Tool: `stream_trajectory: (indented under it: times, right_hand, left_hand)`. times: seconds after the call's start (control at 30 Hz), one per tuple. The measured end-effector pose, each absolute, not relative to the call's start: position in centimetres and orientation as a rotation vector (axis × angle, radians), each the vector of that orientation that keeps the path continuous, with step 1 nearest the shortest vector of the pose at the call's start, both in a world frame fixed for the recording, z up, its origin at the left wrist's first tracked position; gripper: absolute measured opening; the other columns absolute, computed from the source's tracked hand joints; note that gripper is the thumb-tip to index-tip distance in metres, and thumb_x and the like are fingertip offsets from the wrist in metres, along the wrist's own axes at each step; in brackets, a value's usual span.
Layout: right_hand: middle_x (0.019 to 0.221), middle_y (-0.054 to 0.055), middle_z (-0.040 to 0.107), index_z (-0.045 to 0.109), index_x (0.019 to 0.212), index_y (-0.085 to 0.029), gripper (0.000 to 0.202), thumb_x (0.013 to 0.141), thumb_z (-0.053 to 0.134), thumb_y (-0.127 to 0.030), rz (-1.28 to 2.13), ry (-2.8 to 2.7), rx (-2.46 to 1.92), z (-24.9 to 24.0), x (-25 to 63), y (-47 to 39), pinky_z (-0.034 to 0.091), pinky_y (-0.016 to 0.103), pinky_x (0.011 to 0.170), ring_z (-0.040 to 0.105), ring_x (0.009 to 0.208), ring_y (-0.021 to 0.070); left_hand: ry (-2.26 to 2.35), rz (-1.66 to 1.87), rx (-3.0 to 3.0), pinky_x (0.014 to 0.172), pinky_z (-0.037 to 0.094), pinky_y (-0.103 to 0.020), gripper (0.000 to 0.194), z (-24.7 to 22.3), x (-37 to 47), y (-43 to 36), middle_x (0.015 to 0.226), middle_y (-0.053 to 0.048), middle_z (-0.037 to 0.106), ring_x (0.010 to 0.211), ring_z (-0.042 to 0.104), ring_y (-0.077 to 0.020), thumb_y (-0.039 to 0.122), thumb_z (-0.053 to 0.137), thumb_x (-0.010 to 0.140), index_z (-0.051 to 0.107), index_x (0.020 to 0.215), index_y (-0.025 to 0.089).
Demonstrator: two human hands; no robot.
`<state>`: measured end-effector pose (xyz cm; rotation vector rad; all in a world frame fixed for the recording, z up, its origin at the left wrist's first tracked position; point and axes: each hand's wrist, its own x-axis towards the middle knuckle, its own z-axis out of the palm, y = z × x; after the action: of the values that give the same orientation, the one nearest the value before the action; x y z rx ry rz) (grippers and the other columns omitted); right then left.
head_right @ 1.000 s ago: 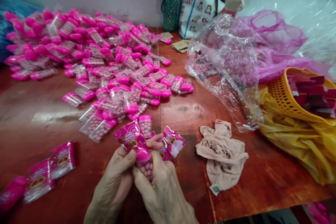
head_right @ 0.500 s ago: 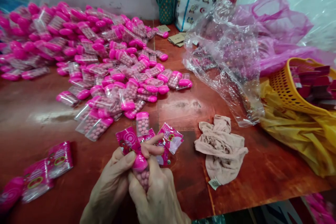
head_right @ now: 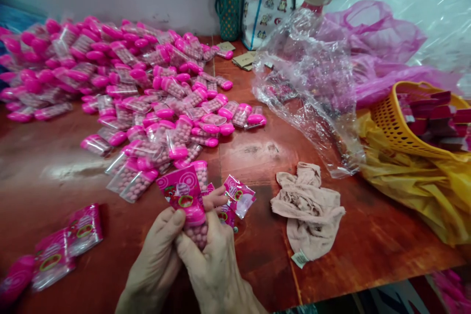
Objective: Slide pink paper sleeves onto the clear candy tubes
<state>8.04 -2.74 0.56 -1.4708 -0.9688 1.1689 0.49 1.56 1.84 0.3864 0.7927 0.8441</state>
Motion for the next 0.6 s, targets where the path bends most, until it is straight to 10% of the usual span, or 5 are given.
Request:
stream_trajectory:
  times: [0.2,0.43,0.6]
  right_hand:
    - [0.078,0.002,0.065,0.056,0.093,-0.018,0.015,0.078,0.058,-0.019,1.151,-1.006,-1.510,1.0,9.0,-2.6,0.050,0.024,0.061,0.061,0.065,0.0150]
    - [0.108,0.006,0.056,0.057,0.110,-0.023,0.034,0.077,0.064,-0.031,0.745,-1.161,-1.678,2.8,13.2,-2.2,0.043,0.035,0.087,0.052,0.102,0.0221]
    - [0.084,0.002,0.060,0.064,0.080,-0.019,0.017,0.084,0.057,-0.033,1.222,-1.012,-1.417,2.7,13.3,-1.6,0.048,0.025,0.068,0.057,0.078,0.0154]
  left_hand:
    - [0.760,0.788,0.528,0.084,0.047,-0.036,0.021,2.0,0.3,1.7,0.103,-0.012,0.069,0.095,0.062,-0.0275,0.021,0.071,0.067,0.072,0.088,0.016]
    - [0.909,0.753,0.714,0.051,0.051,-0.024,0.009,1.6,-0.2,1.9,0.073,-0.006,0.068,0.058,0.062,-0.0151,0.019,0.063,0.076,0.069,0.080,0.014]
    - [0.802,0.557,0.752,0.043,0.049,-0.021,0.013,1.6,0.2,1.8,0.064,-0.004,0.063,0.056,0.060,-0.0157,0.015,0.067,0.070,0.067,0.083,0.013]
